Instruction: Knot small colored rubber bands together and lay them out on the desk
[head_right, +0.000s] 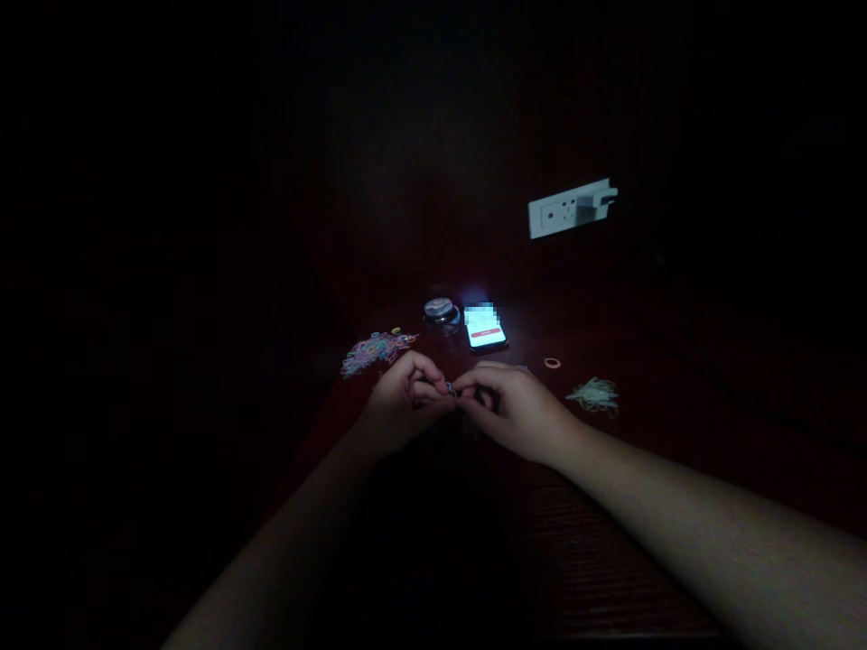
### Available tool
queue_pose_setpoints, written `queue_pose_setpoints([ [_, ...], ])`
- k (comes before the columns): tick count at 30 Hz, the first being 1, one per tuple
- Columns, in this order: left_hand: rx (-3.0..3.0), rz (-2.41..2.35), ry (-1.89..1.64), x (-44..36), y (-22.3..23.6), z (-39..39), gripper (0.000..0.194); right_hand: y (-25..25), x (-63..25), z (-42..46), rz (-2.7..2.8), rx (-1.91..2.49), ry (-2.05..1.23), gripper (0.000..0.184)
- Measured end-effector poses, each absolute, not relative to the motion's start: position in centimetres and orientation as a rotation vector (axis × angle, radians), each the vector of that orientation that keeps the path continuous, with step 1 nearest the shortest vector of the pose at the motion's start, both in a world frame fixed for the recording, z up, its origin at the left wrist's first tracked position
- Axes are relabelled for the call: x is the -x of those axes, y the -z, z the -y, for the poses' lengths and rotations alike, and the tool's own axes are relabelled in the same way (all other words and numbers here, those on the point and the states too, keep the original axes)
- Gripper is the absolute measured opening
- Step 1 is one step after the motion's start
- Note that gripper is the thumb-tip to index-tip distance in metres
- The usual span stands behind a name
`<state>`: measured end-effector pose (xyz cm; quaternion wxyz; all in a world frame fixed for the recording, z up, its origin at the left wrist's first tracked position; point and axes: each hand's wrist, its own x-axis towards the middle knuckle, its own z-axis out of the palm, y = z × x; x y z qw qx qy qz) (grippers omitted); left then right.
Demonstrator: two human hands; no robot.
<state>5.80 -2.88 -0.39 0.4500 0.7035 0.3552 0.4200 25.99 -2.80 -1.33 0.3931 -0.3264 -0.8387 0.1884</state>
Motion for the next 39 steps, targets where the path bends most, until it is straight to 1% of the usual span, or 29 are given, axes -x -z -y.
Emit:
queue_pose_setpoints([
  [3,-1.769,-0.862,-1.028,-6.04,0.15,3.11,0.035,1.06,-26.01,2.95,2.056,0.824,-0.563,0.017],
  [10,-1.863,-0.843,-1.013,-6.27,0.23,3.32,0.037,0.93,-26.12,3.19,2.075,0.739,-0.676,0.009],
  [14,-1.882,-0.838,-1.020,-6.26,0.20,3.35,0.038,0.99,-26.38,3.20,2.103,0.672,-0.673,0.015],
  [18,-1.900,-0.832,-0.994,-6.25,0.23,3.33,0.040,1.06,-26.47,3.06,2.146,0.642,-0.658,0.009],
  [23,-1.964,-0.855,-0.997,-6.18,0.35,3.20,0.035,1.08,-26.44,3.08,2.124,0.684,-0.631,0.006],
  [28,-2.020,-0.842,-1.021,-6.10,0.46,2.97,0.031,1.31,-26.46,2.89,2.093,0.700,-0.592,0.006],
  [36,-2.045,-0.838,-1.035,-6.07,0.92,2.71,0.033,1.27,-26.39,2.78,2.061,0.707,-0.546,0.009],
  [39,-2.053,-0.841,-1.028,-6.08,1.06,2.61,0.028,1.12,-26.29,2.83,2.045,0.702,-0.558,0.010],
])
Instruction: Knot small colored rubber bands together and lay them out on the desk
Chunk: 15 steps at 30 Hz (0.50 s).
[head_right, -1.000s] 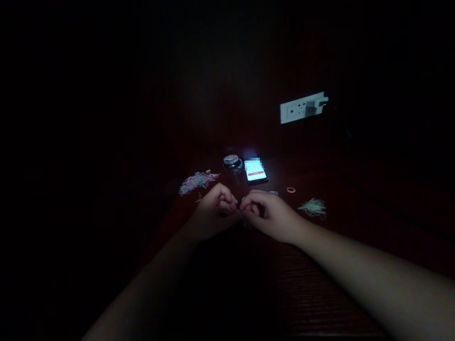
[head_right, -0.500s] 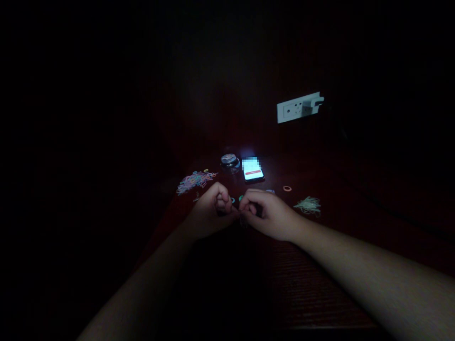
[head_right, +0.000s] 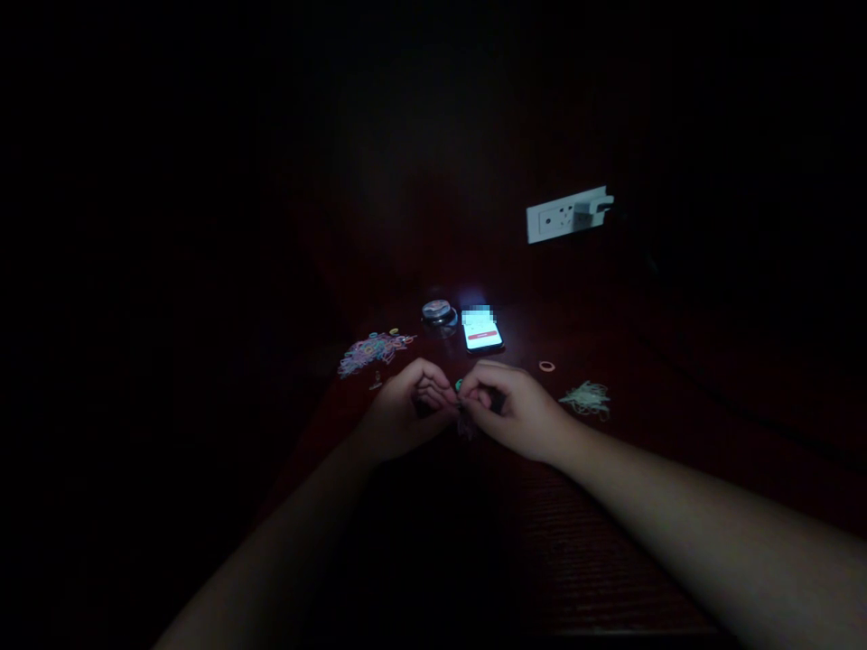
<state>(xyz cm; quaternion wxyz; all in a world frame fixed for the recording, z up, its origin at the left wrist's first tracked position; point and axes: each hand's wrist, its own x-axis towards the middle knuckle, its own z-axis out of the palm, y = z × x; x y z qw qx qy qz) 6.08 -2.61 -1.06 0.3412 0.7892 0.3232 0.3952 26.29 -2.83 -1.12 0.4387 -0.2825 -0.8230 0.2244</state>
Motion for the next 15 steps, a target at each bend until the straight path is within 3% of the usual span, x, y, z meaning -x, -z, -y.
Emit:
queue_pose_setpoints([
  [15,-2.173,-0.948,-1.076,-6.05,0.14,3.01,0.021,0.88,-26.46,3.07,2.053,0.746,-0.533,0.007],
])
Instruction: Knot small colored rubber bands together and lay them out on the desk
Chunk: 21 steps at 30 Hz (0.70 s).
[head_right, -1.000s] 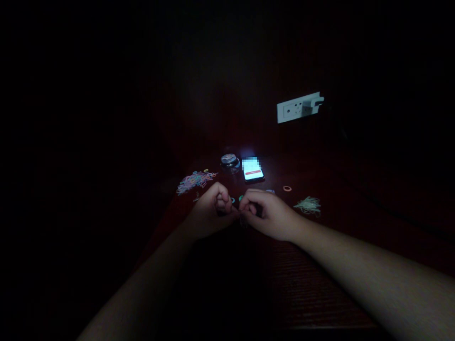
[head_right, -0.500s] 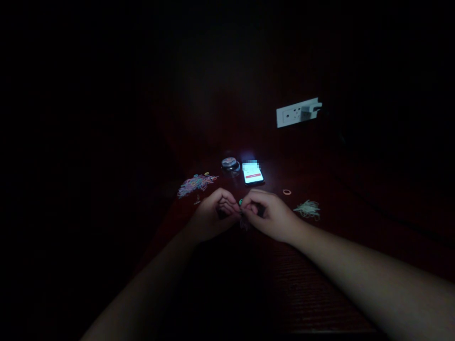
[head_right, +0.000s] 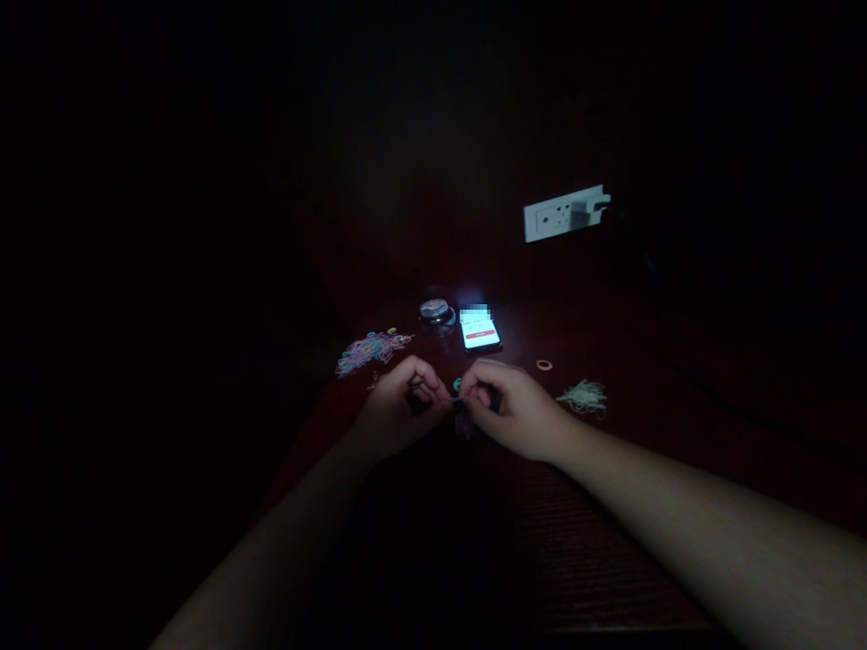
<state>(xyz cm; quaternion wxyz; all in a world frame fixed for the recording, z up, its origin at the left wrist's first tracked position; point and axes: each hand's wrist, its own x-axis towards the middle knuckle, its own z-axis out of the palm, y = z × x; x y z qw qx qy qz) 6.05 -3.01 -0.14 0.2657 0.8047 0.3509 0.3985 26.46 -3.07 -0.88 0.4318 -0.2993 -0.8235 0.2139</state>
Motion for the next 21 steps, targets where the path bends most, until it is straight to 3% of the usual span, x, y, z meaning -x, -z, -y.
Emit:
queue_pose_setpoints([
  [8,-2.169,-0.935,-1.062,-6.17,0.14,3.15,0.024,0.97,-26.45,3.10,2.102,0.722,-0.553,0.001],
  [21,-2.113,-0.955,-1.025,-6.07,0.36,3.09,0.024,1.17,-26.60,2.88,2.020,0.705,-0.620,0.015],
])
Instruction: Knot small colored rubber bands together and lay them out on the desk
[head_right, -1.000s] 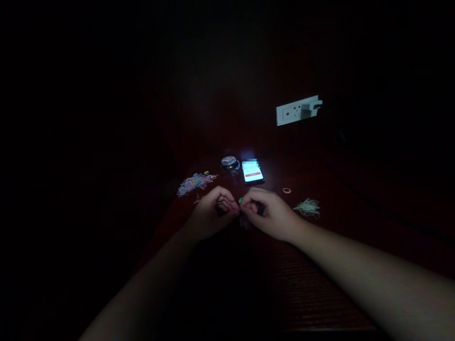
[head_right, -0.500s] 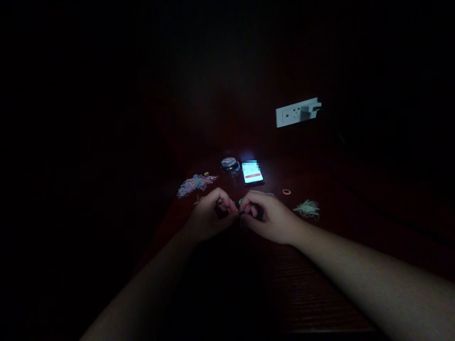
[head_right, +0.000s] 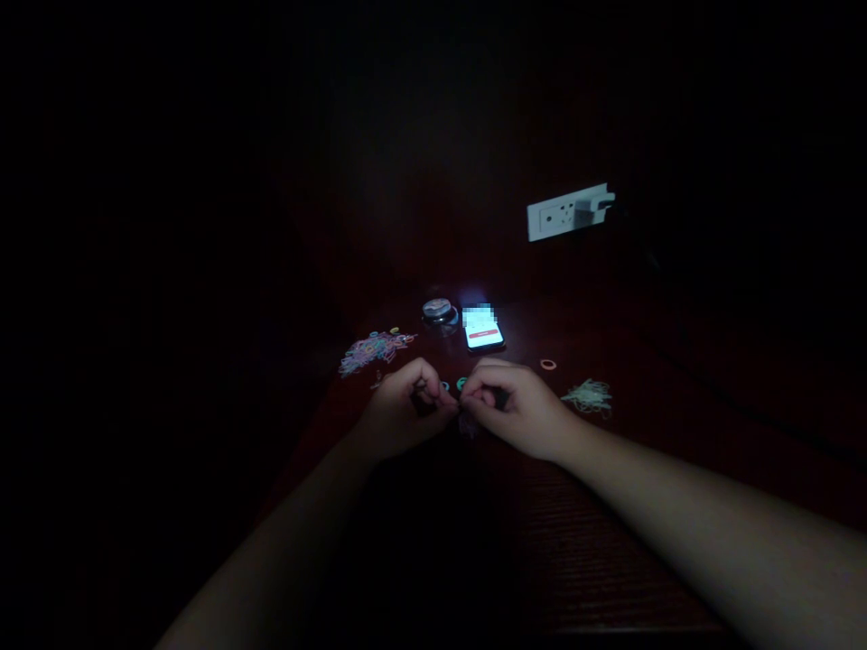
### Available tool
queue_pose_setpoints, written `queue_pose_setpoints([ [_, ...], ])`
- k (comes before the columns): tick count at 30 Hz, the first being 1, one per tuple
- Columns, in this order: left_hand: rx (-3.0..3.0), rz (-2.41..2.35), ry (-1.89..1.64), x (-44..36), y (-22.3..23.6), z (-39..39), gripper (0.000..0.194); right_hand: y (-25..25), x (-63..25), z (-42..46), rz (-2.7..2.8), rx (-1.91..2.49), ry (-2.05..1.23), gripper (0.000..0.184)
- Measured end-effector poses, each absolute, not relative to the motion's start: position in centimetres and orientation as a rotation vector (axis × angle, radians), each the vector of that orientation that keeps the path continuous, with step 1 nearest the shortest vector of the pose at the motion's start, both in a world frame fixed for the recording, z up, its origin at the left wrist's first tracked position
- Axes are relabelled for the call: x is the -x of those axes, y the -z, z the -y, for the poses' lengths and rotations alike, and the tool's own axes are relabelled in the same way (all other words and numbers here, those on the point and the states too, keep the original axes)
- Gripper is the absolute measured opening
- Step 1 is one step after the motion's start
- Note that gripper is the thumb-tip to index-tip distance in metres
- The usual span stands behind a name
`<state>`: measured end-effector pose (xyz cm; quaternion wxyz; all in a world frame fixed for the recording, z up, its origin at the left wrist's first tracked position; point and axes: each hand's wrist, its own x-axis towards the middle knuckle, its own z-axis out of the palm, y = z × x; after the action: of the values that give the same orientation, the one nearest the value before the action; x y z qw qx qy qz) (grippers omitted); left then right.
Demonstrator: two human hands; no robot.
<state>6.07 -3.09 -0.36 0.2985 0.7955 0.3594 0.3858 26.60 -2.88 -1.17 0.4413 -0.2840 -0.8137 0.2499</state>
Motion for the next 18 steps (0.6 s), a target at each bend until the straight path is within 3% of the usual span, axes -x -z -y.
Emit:
queue_pose_setpoints([
  [18,-2.122,-0.983,-1.039,-5.97,0.15,3.21,0.023,0.99,-26.63,2.90,1.938,0.694,-0.625,0.014],
])
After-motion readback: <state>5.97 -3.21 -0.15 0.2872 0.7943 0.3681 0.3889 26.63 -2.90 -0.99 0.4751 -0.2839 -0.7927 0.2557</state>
